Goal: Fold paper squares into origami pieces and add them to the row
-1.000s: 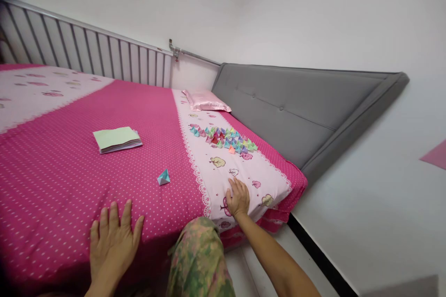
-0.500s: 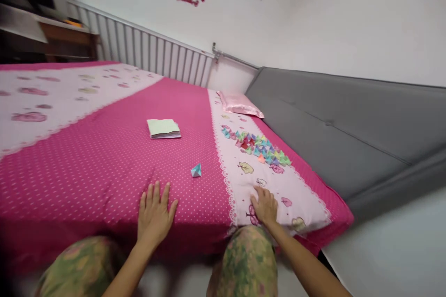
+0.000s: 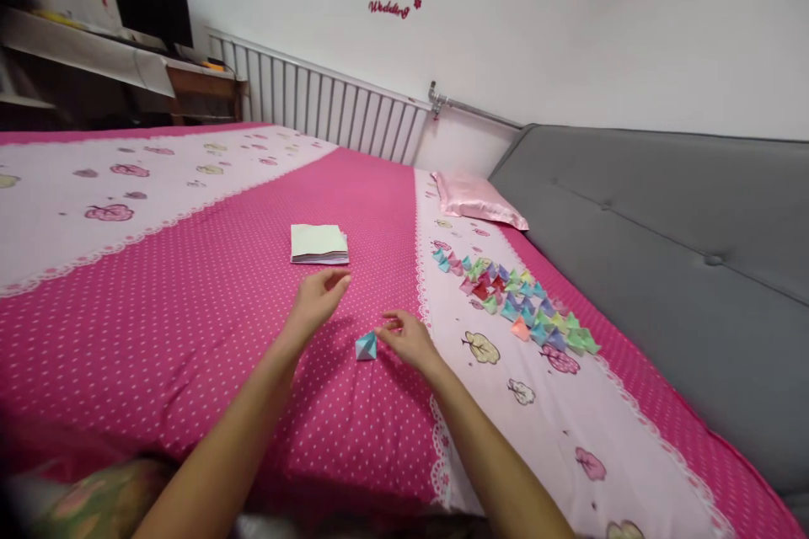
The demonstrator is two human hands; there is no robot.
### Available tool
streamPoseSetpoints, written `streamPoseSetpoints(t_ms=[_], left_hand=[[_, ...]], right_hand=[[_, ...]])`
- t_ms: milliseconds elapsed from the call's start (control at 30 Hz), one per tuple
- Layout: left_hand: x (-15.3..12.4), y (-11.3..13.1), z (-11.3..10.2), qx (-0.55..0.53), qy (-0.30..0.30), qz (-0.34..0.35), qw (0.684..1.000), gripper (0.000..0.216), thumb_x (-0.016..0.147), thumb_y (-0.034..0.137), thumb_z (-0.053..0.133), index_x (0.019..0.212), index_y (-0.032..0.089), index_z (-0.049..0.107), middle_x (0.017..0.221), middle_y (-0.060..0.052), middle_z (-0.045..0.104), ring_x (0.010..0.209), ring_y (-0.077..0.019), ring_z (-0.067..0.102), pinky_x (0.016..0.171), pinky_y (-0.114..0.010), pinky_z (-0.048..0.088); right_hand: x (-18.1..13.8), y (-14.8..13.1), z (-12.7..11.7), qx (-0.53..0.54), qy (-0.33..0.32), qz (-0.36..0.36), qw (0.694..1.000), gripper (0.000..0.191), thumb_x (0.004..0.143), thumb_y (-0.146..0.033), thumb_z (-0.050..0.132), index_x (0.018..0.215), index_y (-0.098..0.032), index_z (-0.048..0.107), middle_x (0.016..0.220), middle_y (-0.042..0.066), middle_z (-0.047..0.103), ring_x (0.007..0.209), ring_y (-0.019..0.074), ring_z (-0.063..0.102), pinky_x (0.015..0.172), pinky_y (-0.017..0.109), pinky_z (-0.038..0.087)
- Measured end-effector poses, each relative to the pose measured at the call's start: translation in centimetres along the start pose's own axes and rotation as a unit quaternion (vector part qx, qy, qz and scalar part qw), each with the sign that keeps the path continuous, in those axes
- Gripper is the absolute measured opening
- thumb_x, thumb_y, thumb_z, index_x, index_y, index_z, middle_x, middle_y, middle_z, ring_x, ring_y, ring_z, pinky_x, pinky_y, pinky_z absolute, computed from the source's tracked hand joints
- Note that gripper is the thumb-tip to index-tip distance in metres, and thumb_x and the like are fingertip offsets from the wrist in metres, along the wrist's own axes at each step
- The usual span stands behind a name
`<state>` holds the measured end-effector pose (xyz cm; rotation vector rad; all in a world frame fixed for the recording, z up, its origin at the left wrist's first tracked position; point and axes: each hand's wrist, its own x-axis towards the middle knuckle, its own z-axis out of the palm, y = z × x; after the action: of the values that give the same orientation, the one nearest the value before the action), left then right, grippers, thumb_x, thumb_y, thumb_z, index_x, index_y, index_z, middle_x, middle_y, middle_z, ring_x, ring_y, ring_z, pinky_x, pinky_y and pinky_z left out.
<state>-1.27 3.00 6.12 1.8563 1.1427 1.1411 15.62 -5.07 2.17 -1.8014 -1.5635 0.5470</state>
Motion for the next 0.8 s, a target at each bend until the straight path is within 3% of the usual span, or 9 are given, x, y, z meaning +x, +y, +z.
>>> streamPoseSetpoints(t_ms=[167, 333, 433, 500, 600, 700, 800], left_hand=[[6.0, 2.5, 3.1, -0.046, 0.004, 0.075, 0.996, 0.028, 0.075, 0.032, 0.053, 0.092, 0.012, 0.065, 0.087, -0.009, 0.069, 0.078, -0.017, 0.062, 0.074, -0.029, 0.047], [9.5, 3.4, 5.0, -0.092, 0.006, 0.092, 0.992, 0.025, 0.075, 0.031, 0.054, 0.088, 0.014, 0.067, 0.086, -0.009, 0.069, 0.079, -0.0177, 0.062, 0.072, -0.029, 0.047], [10.6, 2.7, 5.9, -0.13, 0.015, 0.091, 0.987, 0.026, 0.076, 0.031, 0.053, 0.087, 0.013, 0.067, 0.082, -0.009, 0.069, 0.076, -0.0172, 0.062, 0.07, -0.028, 0.047], [10.8, 1.9, 6.6, -0.156, 0.013, 0.094, 0.983, 0.028, 0.078, 0.034, 0.051, 0.086, 0.013, 0.067, 0.08, -0.008, 0.068, 0.074, -0.0168, 0.061, 0.069, -0.028, 0.046], [10.5, 0.5, 8.0, -0.22, -0.007, 0.038, 0.975, 0.04, 0.08, 0.045, 0.045, 0.082, 0.011, 0.066, 0.079, -0.008, 0.067, 0.073, -0.0174, 0.06, 0.069, -0.031, 0.046], [10.0, -0.7, 9.4, -0.343, -0.062, -0.014, 0.937, 0.045, 0.082, 0.047, 0.041, 0.098, 0.011, 0.062, 0.094, -0.012, 0.064, 0.081, -0.018, 0.06, 0.077, -0.033, 0.045], [9.9, -1.7, 10.6, -0.445, -0.096, -0.028, 0.89, 0.046, 0.084, 0.045, 0.039, 0.117, 0.014, 0.05, 0.112, -0.014, 0.057, 0.092, -0.0193, 0.058, 0.084, -0.036, 0.043]], right_hand=[[3.0, -0.4, 1.2, -0.047, -0.023, -0.006, 0.999, 0.009, 0.063, -0.018, 0.062, 0.068, -0.02, 0.07, 0.063, 0.002, 0.069, 0.061, 0.0184, 0.064, 0.06, 0.028, 0.047], [4.7, -0.7, -0.2, -0.071, -0.048, -0.035, 0.996, 0.012, 0.064, -0.016, 0.059, 0.058, -0.02, 0.069, 0.057, 0.001, 0.069, 0.056, 0.0185, 0.064, 0.053, 0.025, 0.045], [6.2, -0.4, -3.2, -0.032, 0.027, -0.029, 0.999, 0.013, 0.067, -0.026, 0.059, 0.062, -0.018, 0.069, 0.057, 0.003, 0.068, 0.054, 0.0194, 0.064, 0.051, 0.026, 0.046], [7.6, 0.2, -5.6, -0.007, 0.112, -0.017, 0.994, 0.019, 0.067, -0.034, 0.061, 0.069, -0.018, 0.07, 0.059, 0.005, 0.069, 0.053, 0.0199, 0.064, 0.051, 0.027, 0.048], [9.7, 1.2, -7.8, 0.062, 0.232, -0.006, 0.971, 0.029, 0.064, -0.04, 0.065, 0.078, -0.014, 0.07, 0.059, 0.007, 0.068, 0.054, 0.0209, 0.064, 0.051, 0.029, 0.049], [11.3, 1.8, -7.4, 0.142, 0.318, 0.001, 0.937, 0.033, 0.062, -0.039, 0.067, 0.079, -0.011, 0.068, 0.061, 0.008, 0.068, 0.054, 0.0202, 0.064, 0.053, 0.029, 0.051], [12.8, 2.2, -5.6, 0.158, 0.334, 0.008, 0.929, 0.029, 0.066, -0.037, 0.064, 0.079, -0.012, 0.067, 0.064, 0.008, 0.068, 0.055, 0.0192, 0.064, 0.053, 0.029, 0.051]])
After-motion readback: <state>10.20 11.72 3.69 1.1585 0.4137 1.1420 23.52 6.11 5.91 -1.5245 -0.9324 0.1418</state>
